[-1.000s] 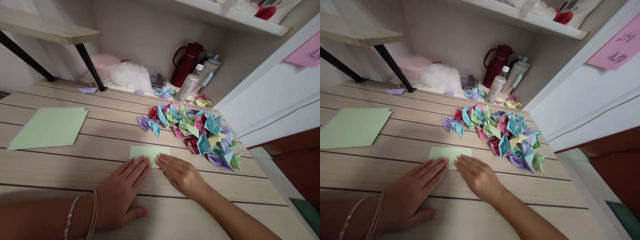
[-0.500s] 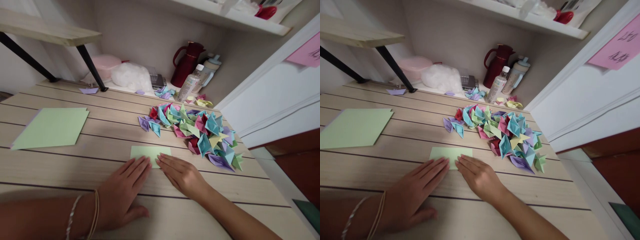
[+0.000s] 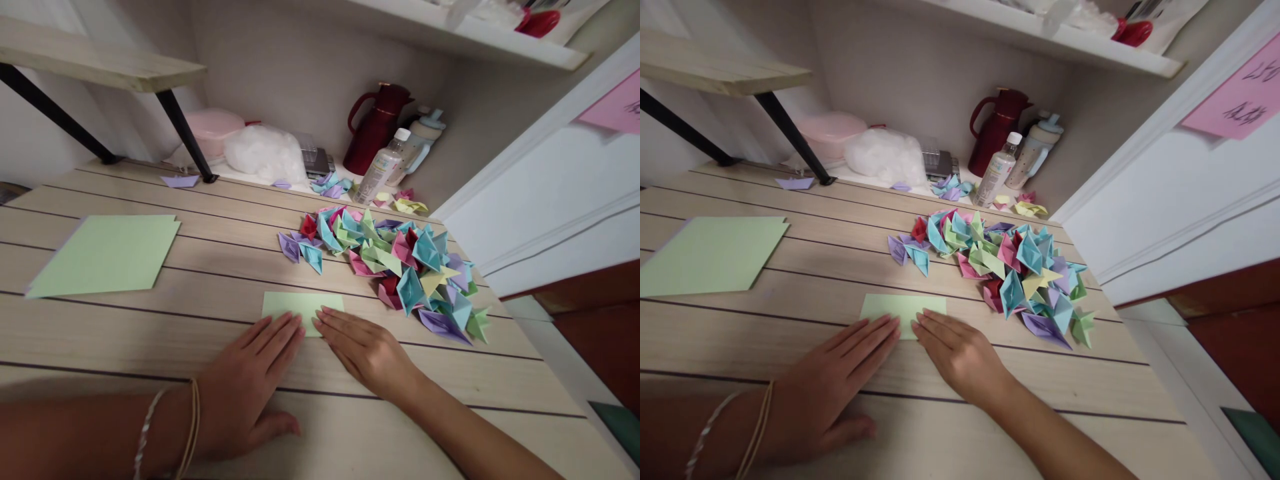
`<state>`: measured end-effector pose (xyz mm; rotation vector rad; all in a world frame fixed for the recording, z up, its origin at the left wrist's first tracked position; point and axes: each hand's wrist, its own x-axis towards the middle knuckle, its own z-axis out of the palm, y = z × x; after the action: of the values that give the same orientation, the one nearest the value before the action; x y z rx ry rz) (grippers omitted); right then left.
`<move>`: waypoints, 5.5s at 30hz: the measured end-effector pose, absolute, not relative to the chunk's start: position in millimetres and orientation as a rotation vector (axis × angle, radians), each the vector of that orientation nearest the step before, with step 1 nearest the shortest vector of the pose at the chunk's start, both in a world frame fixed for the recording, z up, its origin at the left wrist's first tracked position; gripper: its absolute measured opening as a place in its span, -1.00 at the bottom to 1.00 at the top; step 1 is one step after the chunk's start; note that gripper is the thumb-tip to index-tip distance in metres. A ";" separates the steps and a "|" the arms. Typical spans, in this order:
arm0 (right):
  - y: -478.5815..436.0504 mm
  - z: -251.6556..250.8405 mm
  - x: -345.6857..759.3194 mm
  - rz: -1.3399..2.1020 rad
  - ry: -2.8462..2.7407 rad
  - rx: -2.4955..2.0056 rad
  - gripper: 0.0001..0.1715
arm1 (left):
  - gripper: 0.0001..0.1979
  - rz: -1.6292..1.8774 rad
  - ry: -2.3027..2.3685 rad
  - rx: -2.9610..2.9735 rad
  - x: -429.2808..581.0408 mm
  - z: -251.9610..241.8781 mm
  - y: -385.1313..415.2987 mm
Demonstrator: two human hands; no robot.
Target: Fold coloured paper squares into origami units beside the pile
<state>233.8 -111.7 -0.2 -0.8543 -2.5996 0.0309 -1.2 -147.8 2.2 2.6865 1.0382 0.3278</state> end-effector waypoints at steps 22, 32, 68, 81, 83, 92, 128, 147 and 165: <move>-115.7 10.3 234.3 -0.013 -2.753 -0.832 -0.51 | -0.18 0.301 1.033 2.679 -0.1 5.1 -147.2; -117.4 7.8 236.7 -0.103 -2.824 -0.798 -0.44 | -0.11 0.272 1.015 2.642 -3.2 8.5 -146.2; -72.3 26.0 215.1 0.681 -2.622 -0.957 -0.73 | -0.17 0.201 0.697 2.747 -22.5 18.8 -127.6; -79.4 27.5 221.3 0.574 -2.669 -1.056 -0.73 | -0.17 0.220 0.703 2.779 -22.4 15.0 -127.9; -79.7 28.6 226.4 0.548 -2.675 -1.067 -0.72 | -0.18 0.259 0.730 2.780 -21.0 14.1 -129.5; -83.5 27.5 252.7 0.465 -2.713 -1.131 -0.72 | -0.18 0.303 0.767 2.786 -19.8 12.5 -132.0; -140.0 10.9 231.1 0.436 -2.763 -1.018 -0.10 | -0.52 0.343 0.573 2.883 -55.4 35.0 -112.1; -141.6 14.8 228.2 0.430 -2.787 -0.968 -0.19 | -0.53 0.359 0.461 2.901 -40.7 22.5 -113.5; -141.8 16.0 226.7 0.447 -2.795 -0.986 -0.19 | -0.47 0.361 0.509 2.913 -31.8 25.2 -118.7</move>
<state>226.7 -141.8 16.0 -0.9861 -2.7953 0.4470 -31.8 -118.7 25.2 2.9127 0.5091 0.3605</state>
